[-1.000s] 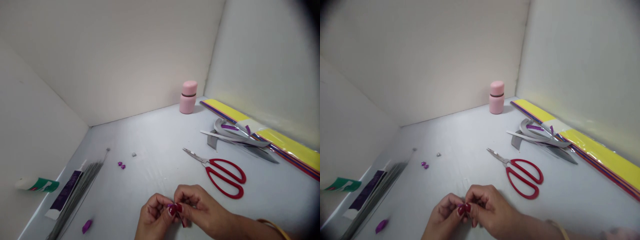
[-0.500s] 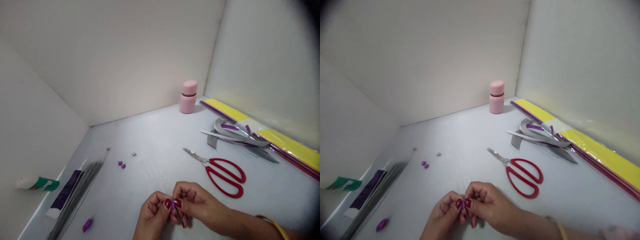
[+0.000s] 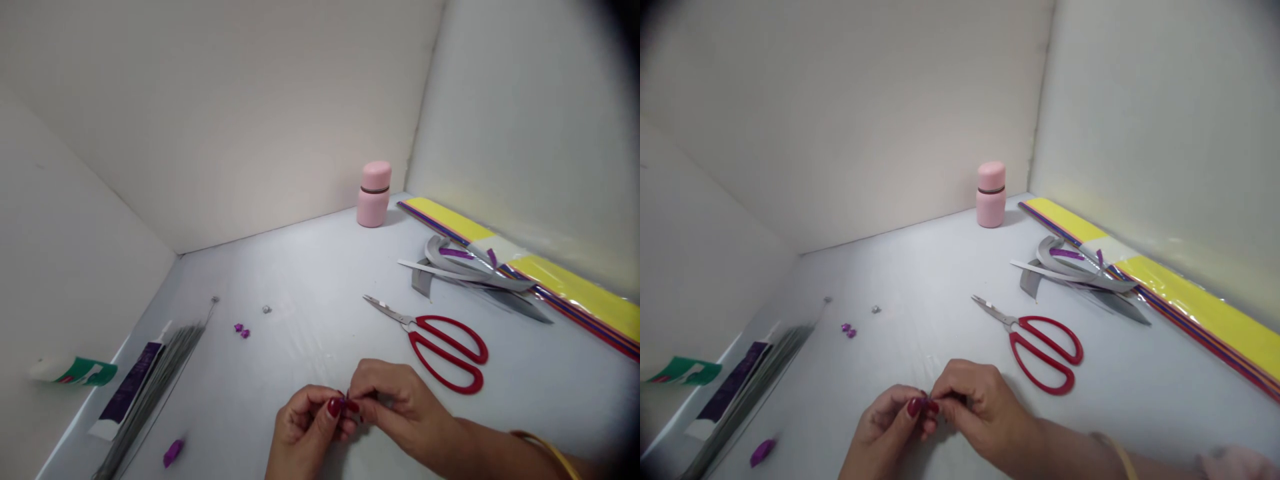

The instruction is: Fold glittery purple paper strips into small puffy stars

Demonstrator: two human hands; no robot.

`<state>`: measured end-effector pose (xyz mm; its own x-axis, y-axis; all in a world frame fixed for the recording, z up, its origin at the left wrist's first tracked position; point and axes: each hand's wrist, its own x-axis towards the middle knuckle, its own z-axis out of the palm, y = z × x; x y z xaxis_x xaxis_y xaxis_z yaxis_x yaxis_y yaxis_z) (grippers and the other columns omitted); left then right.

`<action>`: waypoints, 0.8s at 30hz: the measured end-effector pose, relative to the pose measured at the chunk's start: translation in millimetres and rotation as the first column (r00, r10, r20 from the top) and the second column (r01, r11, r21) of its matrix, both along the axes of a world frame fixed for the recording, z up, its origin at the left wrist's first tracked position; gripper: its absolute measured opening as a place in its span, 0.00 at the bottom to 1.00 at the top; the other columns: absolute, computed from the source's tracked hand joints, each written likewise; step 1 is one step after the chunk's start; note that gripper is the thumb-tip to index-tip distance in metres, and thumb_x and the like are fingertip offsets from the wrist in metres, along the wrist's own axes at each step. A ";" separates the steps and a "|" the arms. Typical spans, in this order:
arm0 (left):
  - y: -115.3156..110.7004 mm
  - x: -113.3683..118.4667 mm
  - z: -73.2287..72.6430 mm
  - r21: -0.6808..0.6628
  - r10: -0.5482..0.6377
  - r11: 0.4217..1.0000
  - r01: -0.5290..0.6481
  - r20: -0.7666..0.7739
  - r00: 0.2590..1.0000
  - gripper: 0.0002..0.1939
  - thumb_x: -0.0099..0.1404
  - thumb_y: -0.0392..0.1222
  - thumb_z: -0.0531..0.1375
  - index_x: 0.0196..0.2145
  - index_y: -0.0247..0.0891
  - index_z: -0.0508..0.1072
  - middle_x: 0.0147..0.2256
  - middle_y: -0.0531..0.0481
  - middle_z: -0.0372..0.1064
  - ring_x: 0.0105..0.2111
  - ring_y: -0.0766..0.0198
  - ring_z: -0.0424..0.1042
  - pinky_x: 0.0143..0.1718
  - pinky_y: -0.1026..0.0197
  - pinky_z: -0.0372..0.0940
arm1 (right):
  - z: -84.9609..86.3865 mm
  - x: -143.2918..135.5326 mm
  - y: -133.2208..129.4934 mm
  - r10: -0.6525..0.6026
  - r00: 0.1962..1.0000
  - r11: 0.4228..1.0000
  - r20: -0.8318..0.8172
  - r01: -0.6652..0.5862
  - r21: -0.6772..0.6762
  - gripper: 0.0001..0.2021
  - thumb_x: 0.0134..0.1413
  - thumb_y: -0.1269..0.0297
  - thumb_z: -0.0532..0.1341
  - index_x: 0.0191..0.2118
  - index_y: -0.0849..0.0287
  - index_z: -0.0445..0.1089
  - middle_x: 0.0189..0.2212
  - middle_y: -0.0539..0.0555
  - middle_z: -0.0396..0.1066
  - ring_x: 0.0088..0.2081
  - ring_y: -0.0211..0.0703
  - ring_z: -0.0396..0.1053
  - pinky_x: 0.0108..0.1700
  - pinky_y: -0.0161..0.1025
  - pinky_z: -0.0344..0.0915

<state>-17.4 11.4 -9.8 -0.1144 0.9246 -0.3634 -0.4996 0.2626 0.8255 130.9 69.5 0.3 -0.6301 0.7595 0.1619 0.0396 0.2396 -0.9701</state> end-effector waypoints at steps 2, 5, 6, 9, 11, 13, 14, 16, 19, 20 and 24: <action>-0.9 -1.0 1.1 0.020 0.027 0.999 -0.026 -0.082 0.996 0.10 0.46 0.46 0.70 0.23 0.37 0.79 0.20 0.49 0.76 0.23 0.69 0.72 0.26 0.71 0.64 | -0.4 1.5 0.8 -0.031 0.999 0.999 0.032 0.030 0.017 0.10 0.56 0.64 0.56 0.27 0.61 0.69 0.23 0.52 0.69 0.27 0.37 0.65 0.30 0.33 0.61; -3.1 -1.5 -0.2 0.156 0.105 0.985 -0.071 -0.225 0.969 0.07 0.47 0.43 0.69 0.24 0.39 0.79 0.27 0.47 0.77 0.30 0.64 0.73 0.33 0.68 0.66 | -2.7 -0.1 1.4 -0.025 0.998 0.978 0.060 0.037 -0.205 0.13 0.56 0.56 0.56 0.30 0.62 0.66 0.20 0.51 0.66 0.23 0.36 0.64 0.26 0.33 0.60; -3.8 -1.1 -1.4 0.204 0.128 0.976 -0.075 -0.256 0.958 0.06 0.48 0.43 0.69 0.25 0.39 0.79 0.30 0.46 0.77 0.32 0.62 0.73 0.34 0.67 0.66 | -3.6 -1.4 1.6 -0.007 0.999 0.960 0.054 0.022 -0.279 0.15 0.55 0.53 0.56 0.30 0.62 0.65 0.19 0.50 0.65 0.22 0.36 0.63 0.25 0.33 0.59; -5.2 1.0 -6.0 0.282 0.152 0.957 -0.065 -0.298 0.943 0.05 0.51 0.43 0.68 0.27 0.41 0.79 0.30 0.46 0.76 0.32 0.61 0.73 0.35 0.65 0.66 | -5.3 -5.0 2.3 0.038 0.999 0.893 0.015 -0.028 -0.449 0.17 0.51 0.49 0.58 0.28 0.61 0.63 0.19 0.48 0.64 0.20 0.33 0.62 0.24 0.32 0.59; -5.5 2.2 -9.5 0.273 0.146 0.960 -0.062 -0.298 0.943 0.05 0.51 0.43 0.67 0.28 0.41 0.79 0.29 0.47 0.75 0.31 0.62 0.73 0.34 0.66 0.66 | -5.6 -6.5 2.7 0.035 0.999 0.843 0.006 -0.026 -0.537 0.18 0.49 0.49 0.60 0.27 0.61 0.62 0.19 0.47 0.63 0.19 0.32 0.62 0.23 0.31 0.58; -5.4 2.5 -12.5 0.247 0.137 0.967 -0.067 -0.278 0.951 0.06 0.51 0.43 0.67 0.30 0.42 0.78 0.28 0.48 0.75 0.30 0.64 0.73 0.32 0.68 0.66 | -5.7 -7.2 2.7 0.032 0.999 0.816 0.008 -0.021 -0.578 0.17 0.48 0.49 0.60 0.27 0.61 0.62 0.19 0.46 0.63 0.18 0.31 0.61 0.22 0.31 0.57; -5.5 2.4 -13.6 0.260 0.136 0.964 -0.059 -0.291 0.947 0.08 0.51 0.43 0.67 0.31 0.42 0.78 0.29 0.48 0.75 0.29 0.64 0.73 0.31 0.68 0.66 | -5.7 -7.4 2.5 0.031 1.000 0.817 0.008 -0.021 -0.576 0.17 0.49 0.49 0.60 0.27 0.61 0.62 0.19 0.46 0.63 0.18 0.31 0.61 0.22 0.30 0.57; -5.9 1.8 -14.6 0.326 0.142 0.945 -0.006 -0.395 0.907 0.09 0.52 0.41 0.66 0.34 0.43 0.78 0.28 0.49 0.75 0.28 0.64 0.73 0.30 0.67 0.66 | -6.0 -7.4 1.8 0.036 0.999 0.836 0.005 -0.027 -0.548 0.18 0.49 0.49 0.59 0.27 0.61 0.61 0.19 0.46 0.62 0.18 0.31 0.60 0.23 0.31 0.57; -7.6 1.2 -13.4 0.383 0.165 0.919 0.094 -0.589 0.791 0.09 0.53 0.36 0.64 0.34 0.43 0.78 0.27 0.50 0.75 0.27 0.65 0.73 0.29 0.68 0.66 | -6.4 -7.3 0.4 0.057 0.998 0.870 0.031 -0.034 -0.492 0.18 0.51 0.48 0.58 0.28 0.61 0.61 0.20 0.48 0.63 0.20 0.32 0.60 0.23 0.31 0.57; -8.2 1.4 -12.6 0.372 0.164 0.923 0.095 -0.606 0.778 0.09 0.53 0.35 0.64 0.34 0.44 0.78 0.27 0.50 0.76 0.26 0.65 0.73 0.28 0.69 0.66 | -6.5 -7.2 0.0 0.062 0.997 0.879 0.040 -0.036 -0.476 0.18 0.51 0.48 0.57 0.28 0.61 0.61 0.21 0.48 0.63 0.20 0.32 0.60 0.23 0.32 0.58; -10.2 2.7 -9.3 0.305 0.144 0.951 0.051 -0.584 0.799 0.06 0.53 0.38 0.64 0.31 0.42 0.78 0.26 0.50 0.76 0.25 0.64 0.74 0.27 0.69 0.67 | -6.3 -6.9 -1.0 0.070 0.997 0.891 0.042 -0.043 -0.453 0.18 0.53 0.48 0.56 0.28 0.60 0.60 0.20 0.48 0.62 0.20 0.33 0.60 0.23 0.32 0.58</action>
<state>-14.7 1.2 -19.1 -0.2619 0.9621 0.0756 0.1087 -0.0485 0.9929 124.1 68.5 -6.0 -0.6720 0.7051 -0.2264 0.0964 -0.2198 -0.9708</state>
